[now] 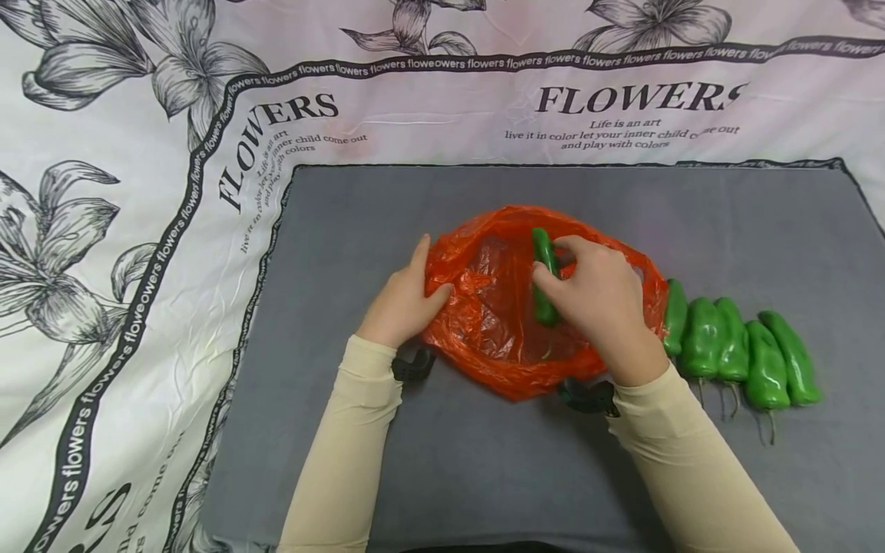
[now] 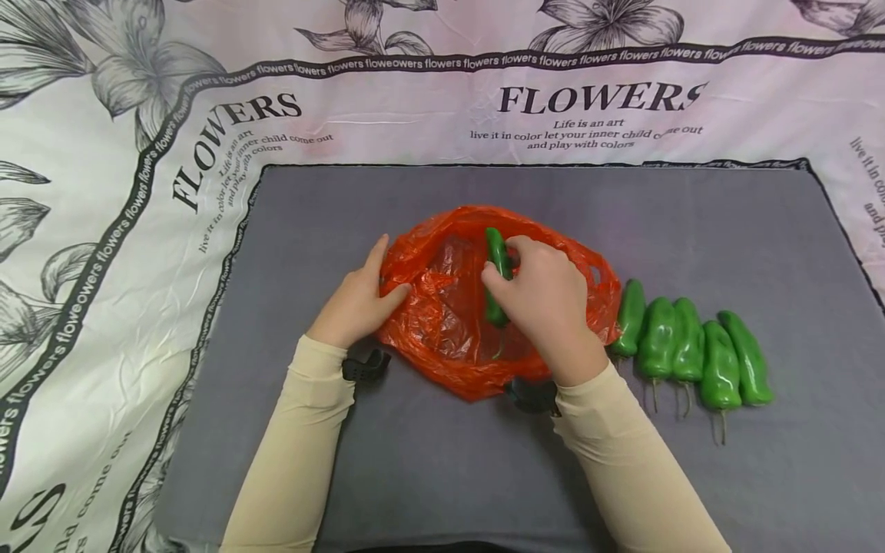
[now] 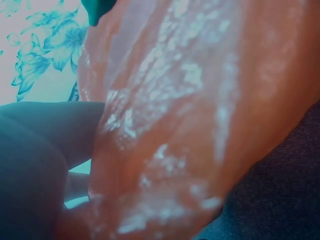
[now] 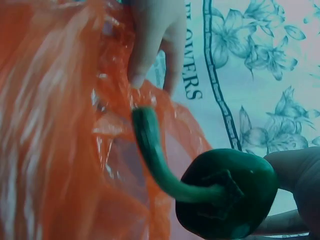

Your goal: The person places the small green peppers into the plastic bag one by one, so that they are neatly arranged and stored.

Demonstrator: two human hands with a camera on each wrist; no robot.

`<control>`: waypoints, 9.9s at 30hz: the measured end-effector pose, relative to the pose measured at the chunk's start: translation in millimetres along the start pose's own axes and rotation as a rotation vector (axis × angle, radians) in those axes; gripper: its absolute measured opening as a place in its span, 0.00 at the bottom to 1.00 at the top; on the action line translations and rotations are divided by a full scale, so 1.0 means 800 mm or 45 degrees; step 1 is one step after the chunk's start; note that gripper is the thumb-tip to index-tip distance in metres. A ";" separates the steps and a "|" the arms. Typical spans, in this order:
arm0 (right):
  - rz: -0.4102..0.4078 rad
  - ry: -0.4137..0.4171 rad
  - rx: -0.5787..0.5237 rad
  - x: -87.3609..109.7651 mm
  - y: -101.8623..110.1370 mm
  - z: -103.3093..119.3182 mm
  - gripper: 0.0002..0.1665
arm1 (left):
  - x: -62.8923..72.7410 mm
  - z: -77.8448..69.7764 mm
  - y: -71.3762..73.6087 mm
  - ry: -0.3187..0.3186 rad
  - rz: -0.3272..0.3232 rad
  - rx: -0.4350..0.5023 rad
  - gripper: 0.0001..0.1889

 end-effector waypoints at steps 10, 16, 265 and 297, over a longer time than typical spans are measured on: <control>0.066 -0.006 -0.049 -0.014 -0.021 0.021 0.29 | 0.002 0.004 0.003 0.024 -0.015 0.050 0.49; 0.140 -0.019 -0.074 -0.024 -0.044 0.028 0.29 | 0.001 0.003 0.004 0.023 -0.013 0.089 0.49; -0.087 -0.378 0.071 0.064 0.036 -0.205 0.45 | 0.000 0.013 0.005 0.069 0.035 0.077 0.42; -0.155 -0.436 0.014 0.064 0.080 -0.158 0.48 | 0.000 0.014 0.006 0.045 0.036 0.106 0.41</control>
Point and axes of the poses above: each hand's wrist, its own x-axis away from the middle knuckle, its own y-axis out of the back of the hand, z = x × y, the point moved 3 cm from there along -x, towards the middle knuckle, and after that the axes turned 1 degree about -z, right-handed, at the moved point
